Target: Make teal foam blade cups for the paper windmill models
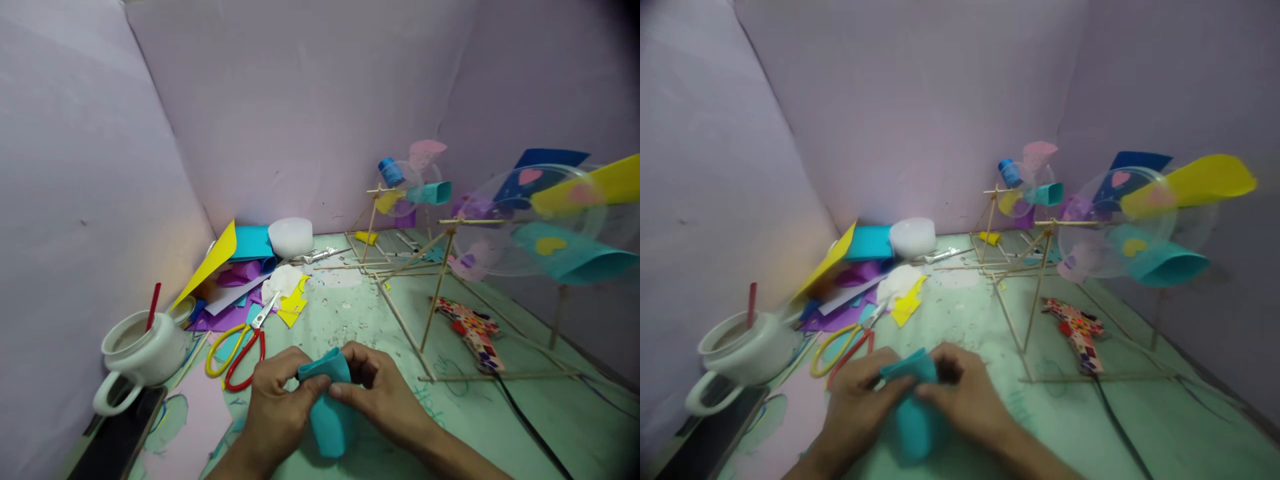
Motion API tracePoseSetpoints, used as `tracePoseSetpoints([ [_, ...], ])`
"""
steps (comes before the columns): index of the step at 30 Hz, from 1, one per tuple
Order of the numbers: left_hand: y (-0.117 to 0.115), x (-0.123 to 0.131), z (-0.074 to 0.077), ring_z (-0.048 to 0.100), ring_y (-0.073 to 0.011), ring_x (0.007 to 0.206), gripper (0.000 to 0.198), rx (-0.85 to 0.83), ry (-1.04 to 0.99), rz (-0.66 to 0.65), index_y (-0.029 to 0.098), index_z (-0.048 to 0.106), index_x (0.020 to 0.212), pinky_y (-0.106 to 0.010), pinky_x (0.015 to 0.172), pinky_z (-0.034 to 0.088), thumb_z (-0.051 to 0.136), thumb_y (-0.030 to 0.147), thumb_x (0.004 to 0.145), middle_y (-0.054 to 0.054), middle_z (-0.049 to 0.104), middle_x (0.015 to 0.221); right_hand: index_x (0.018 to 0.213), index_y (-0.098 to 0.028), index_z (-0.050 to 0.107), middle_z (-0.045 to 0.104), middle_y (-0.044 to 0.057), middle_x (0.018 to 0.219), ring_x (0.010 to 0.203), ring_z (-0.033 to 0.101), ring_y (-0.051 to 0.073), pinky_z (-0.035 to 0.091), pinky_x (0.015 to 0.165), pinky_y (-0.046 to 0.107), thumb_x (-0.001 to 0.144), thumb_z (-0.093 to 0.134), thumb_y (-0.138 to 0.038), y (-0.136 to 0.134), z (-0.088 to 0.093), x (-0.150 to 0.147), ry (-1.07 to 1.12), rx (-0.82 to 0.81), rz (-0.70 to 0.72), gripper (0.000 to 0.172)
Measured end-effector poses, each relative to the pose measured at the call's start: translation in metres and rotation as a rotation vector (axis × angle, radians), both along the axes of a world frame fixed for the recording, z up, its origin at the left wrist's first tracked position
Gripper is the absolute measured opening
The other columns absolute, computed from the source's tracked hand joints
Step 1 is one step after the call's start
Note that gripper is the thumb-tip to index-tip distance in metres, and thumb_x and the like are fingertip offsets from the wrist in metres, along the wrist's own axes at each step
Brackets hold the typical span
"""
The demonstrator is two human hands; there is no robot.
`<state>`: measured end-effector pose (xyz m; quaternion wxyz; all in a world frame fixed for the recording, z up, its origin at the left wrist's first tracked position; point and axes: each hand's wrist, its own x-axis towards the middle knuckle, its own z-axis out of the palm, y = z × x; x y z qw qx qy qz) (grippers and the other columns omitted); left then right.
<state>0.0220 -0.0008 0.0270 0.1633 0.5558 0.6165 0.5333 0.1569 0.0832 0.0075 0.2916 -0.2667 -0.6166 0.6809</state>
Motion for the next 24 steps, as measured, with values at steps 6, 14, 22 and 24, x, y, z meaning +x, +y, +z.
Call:
tracePoseSetpoints([
  [6, 0.002, 0.0, -0.002, 0.055, -0.0083, 0.051, 0.019, 0.029, 0.076, -0.048, 0.015, 0.063, 0.054, -0.015, 0.049, 0.042, 0.063, 0.016, 0.073, 0.001, 0.059, 0.052, 0.07, -0.017, 0.074, 0.067, 0.004, 0.068, 0.063, 0.057, 0.016, 0.041, 0.054, 0.025, 0.063, 0.072, -0.029, 0.003, 0.006, 0.005, -0.031, 0.213, -0.132, 0.014],
  [14, -0.003, 0.0, 0.001, 0.056, -0.0065, 0.046, 0.014, 0.062, 0.053, 0.043, 0.02, 0.069, 0.068, -0.013, 0.046, 0.041, 0.059, 0.02, 0.079, 0.004, 0.065, 0.057, 0.064, -0.015, 0.066, 0.058, -0.002, 0.054, 0.049, 0.054, 0.011, 0.045, 0.048, 0.023, 0.066, 0.071, -0.034, 0.0, -0.002, 0.001, 0.033, -0.047, -0.101, 0.019],
  [22, -0.004, 0.008, -0.009, 0.045, -0.0056, 0.035, 0.016, 0.047, -0.11, 0.108, 0.019, 0.066, 0.065, -0.016, 0.038, 0.035, 0.059, 0.025, 0.078, 0.006, 0.052, 0.044, 0.063, -0.015, 0.057, 0.056, -0.004, 0.055, 0.053, 0.056, 0.01, 0.052, 0.055, 0.025, 0.063, 0.074, -0.044, -0.005, 0.004, -0.001, 0.074, -0.208, -0.066, 0.034],
  [24, -0.001, 0.005, -0.007, 0.046, -0.0063, 0.037, 0.011, 0.003, -0.06, 0.049, 0.018, 0.067, 0.069, -0.016, 0.037, 0.034, 0.06, 0.024, 0.075, 0.005, 0.055, 0.048, 0.063, -0.015, 0.057, 0.055, -0.005, 0.054, 0.052, 0.055, 0.009, 0.052, 0.054, 0.024, 0.063, 0.074, -0.044, -0.003, 0.003, 0.0, 0.07, -0.208, -0.107, 0.033],
])
